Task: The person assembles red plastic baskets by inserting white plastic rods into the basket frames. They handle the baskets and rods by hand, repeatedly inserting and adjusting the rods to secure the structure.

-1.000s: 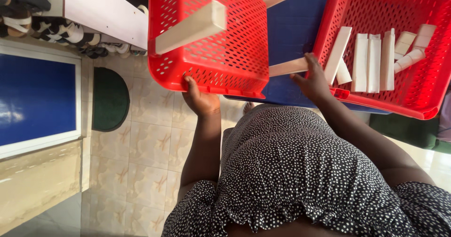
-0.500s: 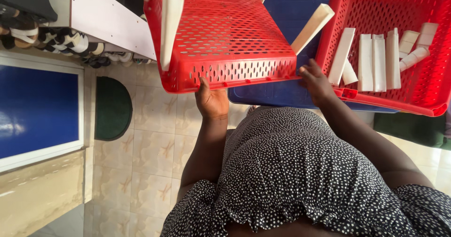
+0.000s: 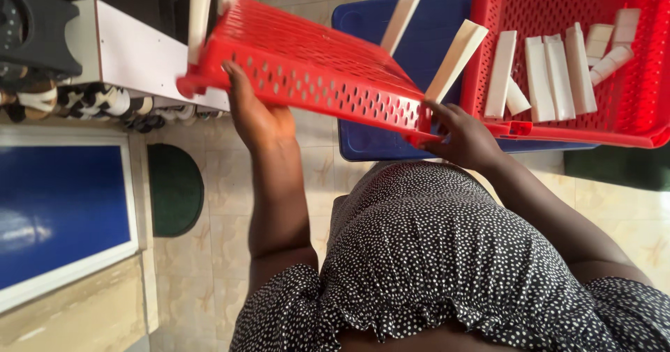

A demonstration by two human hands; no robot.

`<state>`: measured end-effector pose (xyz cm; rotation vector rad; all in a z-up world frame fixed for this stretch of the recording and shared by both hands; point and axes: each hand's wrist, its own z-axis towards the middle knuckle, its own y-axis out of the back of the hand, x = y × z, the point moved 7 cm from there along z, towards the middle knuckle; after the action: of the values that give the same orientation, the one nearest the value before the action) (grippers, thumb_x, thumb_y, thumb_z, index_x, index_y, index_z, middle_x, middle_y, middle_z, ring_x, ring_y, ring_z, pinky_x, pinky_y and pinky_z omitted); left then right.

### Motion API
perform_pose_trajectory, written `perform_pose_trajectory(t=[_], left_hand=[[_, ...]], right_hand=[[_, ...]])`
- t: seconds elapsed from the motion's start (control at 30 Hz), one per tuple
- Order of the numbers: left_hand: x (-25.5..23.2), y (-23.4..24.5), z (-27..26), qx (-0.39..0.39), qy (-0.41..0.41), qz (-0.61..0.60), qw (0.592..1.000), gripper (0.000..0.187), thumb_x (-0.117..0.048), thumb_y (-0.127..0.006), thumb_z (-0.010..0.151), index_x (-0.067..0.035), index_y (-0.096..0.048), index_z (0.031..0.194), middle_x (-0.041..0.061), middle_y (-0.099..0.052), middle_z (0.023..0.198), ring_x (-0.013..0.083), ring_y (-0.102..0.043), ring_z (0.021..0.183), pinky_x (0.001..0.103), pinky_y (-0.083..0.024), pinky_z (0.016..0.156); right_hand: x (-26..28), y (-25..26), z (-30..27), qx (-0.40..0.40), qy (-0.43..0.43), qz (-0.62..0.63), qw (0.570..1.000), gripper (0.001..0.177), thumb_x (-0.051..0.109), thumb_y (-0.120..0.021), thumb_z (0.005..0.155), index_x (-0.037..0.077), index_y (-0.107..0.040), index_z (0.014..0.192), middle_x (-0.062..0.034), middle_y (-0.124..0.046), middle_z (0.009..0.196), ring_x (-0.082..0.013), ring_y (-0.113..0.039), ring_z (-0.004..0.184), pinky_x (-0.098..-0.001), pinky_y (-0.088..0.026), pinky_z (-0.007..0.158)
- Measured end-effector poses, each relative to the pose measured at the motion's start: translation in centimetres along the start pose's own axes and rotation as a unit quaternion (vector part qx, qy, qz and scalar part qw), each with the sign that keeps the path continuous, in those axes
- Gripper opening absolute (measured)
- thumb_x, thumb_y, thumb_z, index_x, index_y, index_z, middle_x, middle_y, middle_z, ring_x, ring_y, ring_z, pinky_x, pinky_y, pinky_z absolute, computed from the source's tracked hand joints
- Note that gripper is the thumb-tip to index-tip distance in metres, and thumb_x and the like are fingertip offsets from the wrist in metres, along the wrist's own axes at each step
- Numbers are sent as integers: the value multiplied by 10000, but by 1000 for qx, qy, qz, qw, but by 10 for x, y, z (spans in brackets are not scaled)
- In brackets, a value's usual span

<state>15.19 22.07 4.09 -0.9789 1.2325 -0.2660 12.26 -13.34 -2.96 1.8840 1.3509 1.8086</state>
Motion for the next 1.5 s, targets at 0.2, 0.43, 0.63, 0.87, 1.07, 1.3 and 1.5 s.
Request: perform_pose_trajectory(t=[0.2,0.43,0.63,0.87,1.07,1.3,1.5], left_hand=[[22,-8,84,-19,86,68,994,653,-430,-689,943,-13,-504,1410,158,-637,1297,320,-653,1195,533,-582,1005],[96,-39,132,132,77,62,986,569,-91,-810,951,-14,-481,1409,109,-629,1224,262,-656,1108,461,-568,966],[149,-63,2,247,174,198,932,903,-8,-782,826,-87,-295,1583,125,-569,1348,256,-601,1232,432,-549,1070],[125,-73,-52,279,263,146,912,1066,26,-725,791,-157,-118,1649,104,-487,1487,238,-541,1347,430,-517,1089],[113,-73,-41,294,255,193,901,989,38,-623,843,-130,-152,1697,141,-496,1509,242,-558,1309,403,-522,1079],[126,-65,-37,311,217,245,892,939,30,-613,895,-108,-136,1692,126,-463,1569,188,-563,1324,343,-520,1087],[133,-66,-42,310,194,312,877,954,-61,-700,919,-71,-116,1674,175,-506,1504,212,-608,1250,360,-556,1038]], right_hand=[[43,19,-25,-122,277,55,952,467,139,-738,898,30,-625,1337,-182,-738,1001,-320,-752,871,-406,-605,741],[82,-5,-20,-169,224,64,958,478,137,-713,929,-34,-565,1351,-220,-734,962,-375,-744,832,-449,-598,703],[102,-8,-5,-230,156,98,956,519,164,-688,986,-43,-474,1410,-219,-714,936,-393,-725,815,-468,-580,675],[109,-26,9,-152,99,118,976,618,188,-680,963,-45,-408,1465,-177,-686,830,-392,-694,763,-490,-532,657],[120,-34,17,-132,112,170,970,767,174,-671,973,-78,-245,1558,-268,-663,1055,-427,-685,953,-482,-544,786],[119,-34,19,-152,163,188,957,746,146,-665,1004,-85,-232,1565,-294,-648,1181,-424,-680,1076,-472,-552,889],[106,-26,16,-116,139,218,959,756,153,-706,966,-74,-281,1548,-175,-690,963,-277,-696,810,-380,-543,724]])
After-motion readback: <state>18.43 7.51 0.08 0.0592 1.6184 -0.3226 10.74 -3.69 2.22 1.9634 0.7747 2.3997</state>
